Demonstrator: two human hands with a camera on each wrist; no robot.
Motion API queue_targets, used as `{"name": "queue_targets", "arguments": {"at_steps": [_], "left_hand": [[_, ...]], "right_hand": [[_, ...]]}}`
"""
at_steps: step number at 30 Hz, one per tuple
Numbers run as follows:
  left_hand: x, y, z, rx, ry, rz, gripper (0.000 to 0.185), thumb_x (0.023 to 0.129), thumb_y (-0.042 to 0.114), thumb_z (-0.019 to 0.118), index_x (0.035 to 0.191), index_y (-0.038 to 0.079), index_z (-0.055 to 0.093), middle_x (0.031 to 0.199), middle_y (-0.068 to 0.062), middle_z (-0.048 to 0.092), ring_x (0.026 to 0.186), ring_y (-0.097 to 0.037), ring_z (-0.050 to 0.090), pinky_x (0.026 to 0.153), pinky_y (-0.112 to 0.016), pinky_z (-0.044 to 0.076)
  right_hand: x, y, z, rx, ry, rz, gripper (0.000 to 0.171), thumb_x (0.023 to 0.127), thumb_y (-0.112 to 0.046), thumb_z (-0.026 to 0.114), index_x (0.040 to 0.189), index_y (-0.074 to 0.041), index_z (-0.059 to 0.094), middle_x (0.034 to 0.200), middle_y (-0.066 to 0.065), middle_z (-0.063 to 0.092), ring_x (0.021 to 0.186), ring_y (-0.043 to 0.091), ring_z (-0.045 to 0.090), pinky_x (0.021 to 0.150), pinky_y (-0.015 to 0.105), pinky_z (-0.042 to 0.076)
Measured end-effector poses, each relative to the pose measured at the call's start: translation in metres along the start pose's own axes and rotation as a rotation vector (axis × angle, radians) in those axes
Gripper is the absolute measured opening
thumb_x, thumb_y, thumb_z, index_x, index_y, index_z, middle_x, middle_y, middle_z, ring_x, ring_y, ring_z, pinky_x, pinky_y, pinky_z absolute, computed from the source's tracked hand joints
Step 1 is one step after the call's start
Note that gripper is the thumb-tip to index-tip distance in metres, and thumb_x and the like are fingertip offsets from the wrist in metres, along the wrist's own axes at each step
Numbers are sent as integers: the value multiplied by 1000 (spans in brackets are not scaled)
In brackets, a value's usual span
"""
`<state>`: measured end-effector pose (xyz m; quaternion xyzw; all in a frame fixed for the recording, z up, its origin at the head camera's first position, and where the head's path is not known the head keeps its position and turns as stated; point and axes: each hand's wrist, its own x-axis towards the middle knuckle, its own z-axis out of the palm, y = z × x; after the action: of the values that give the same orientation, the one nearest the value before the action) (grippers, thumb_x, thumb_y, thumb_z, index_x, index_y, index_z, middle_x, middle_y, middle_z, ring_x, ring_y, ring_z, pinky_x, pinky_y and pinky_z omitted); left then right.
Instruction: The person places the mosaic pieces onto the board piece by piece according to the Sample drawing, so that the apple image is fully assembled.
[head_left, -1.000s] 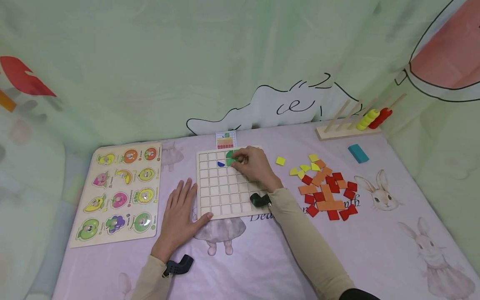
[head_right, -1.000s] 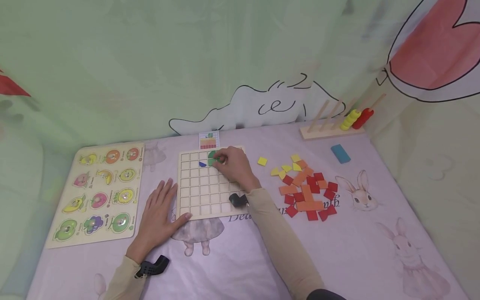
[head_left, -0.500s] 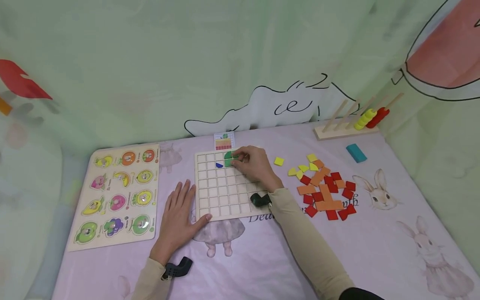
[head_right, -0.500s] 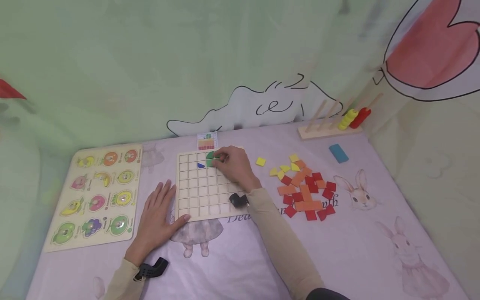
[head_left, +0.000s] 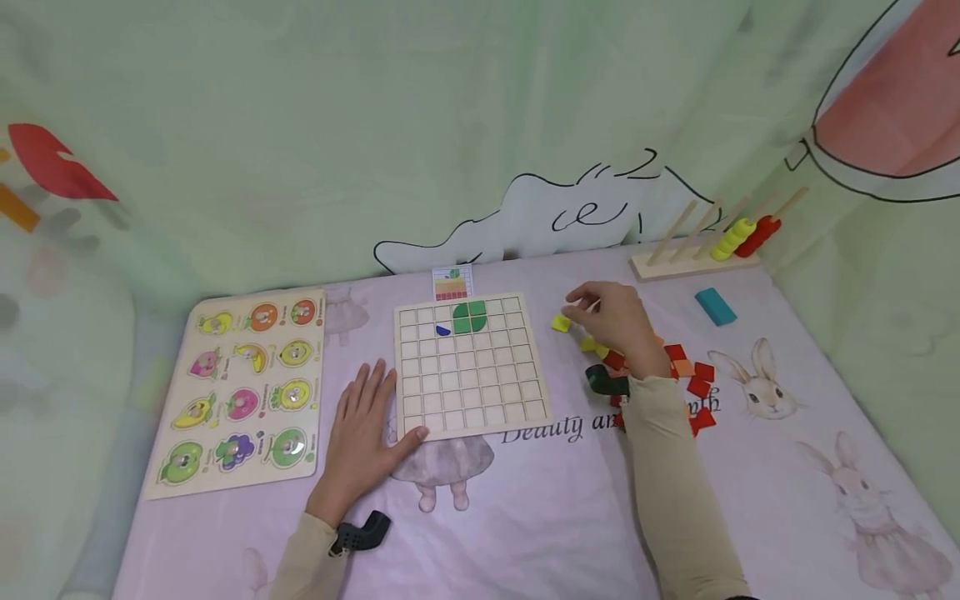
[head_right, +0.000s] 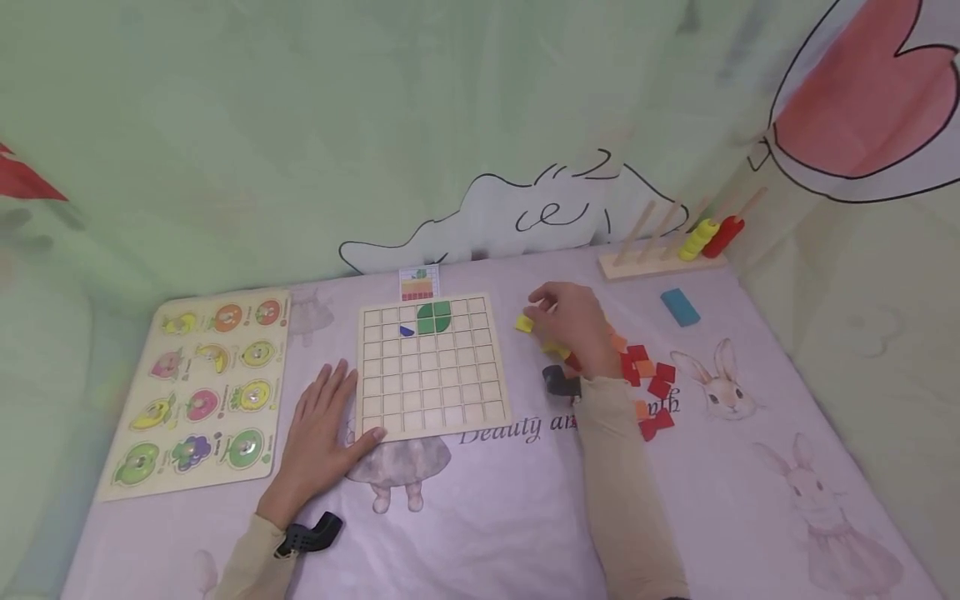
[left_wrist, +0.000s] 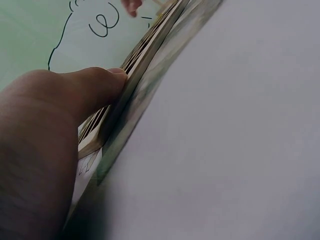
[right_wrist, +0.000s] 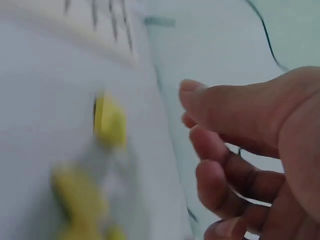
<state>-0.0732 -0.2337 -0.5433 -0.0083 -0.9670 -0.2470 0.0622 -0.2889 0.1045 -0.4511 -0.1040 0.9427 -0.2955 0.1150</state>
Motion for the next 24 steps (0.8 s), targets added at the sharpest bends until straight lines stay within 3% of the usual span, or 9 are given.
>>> {"name": "queue_targets", "arguments": {"at_steps": [5,8,18,24], "left_hand": [[0,1,1,27,-34,-19,102,90,63,70,167,8,31,177,-13,19,166,-35,9,130,-57,10],[0,1,1,26,-35,-21,102,90,62,71,167,8,31,177,-13,19,166,-35,9,130,-57,10],[-2,-1,-1,12,-19,-26,101,88,59,73,165,6,34,176,-15,22,165,-37,11,129,-58,12],[0,1,-2,13,-28,-6,102,89,61,71,166,7,32,177,-15,21,165,-37,10,129,-58,11]], "right_hand": [[-18,22,-12,-56,-120,91,34,95,-28,79,122,-8,74,107,15,65,97,32,57,77,37,49],[-22,28,-11,-83,-159,80,35,92,-28,84,119,-7,74,104,14,65,96,31,58,79,38,48],[-17,27,1,-89,-153,77,26,92,-22,84,107,-8,68,94,13,60,90,29,58,75,37,48],[-18,30,4,-21,-86,70,26,97,-23,79,113,-9,64,96,14,62,83,29,60,68,33,51]]}}
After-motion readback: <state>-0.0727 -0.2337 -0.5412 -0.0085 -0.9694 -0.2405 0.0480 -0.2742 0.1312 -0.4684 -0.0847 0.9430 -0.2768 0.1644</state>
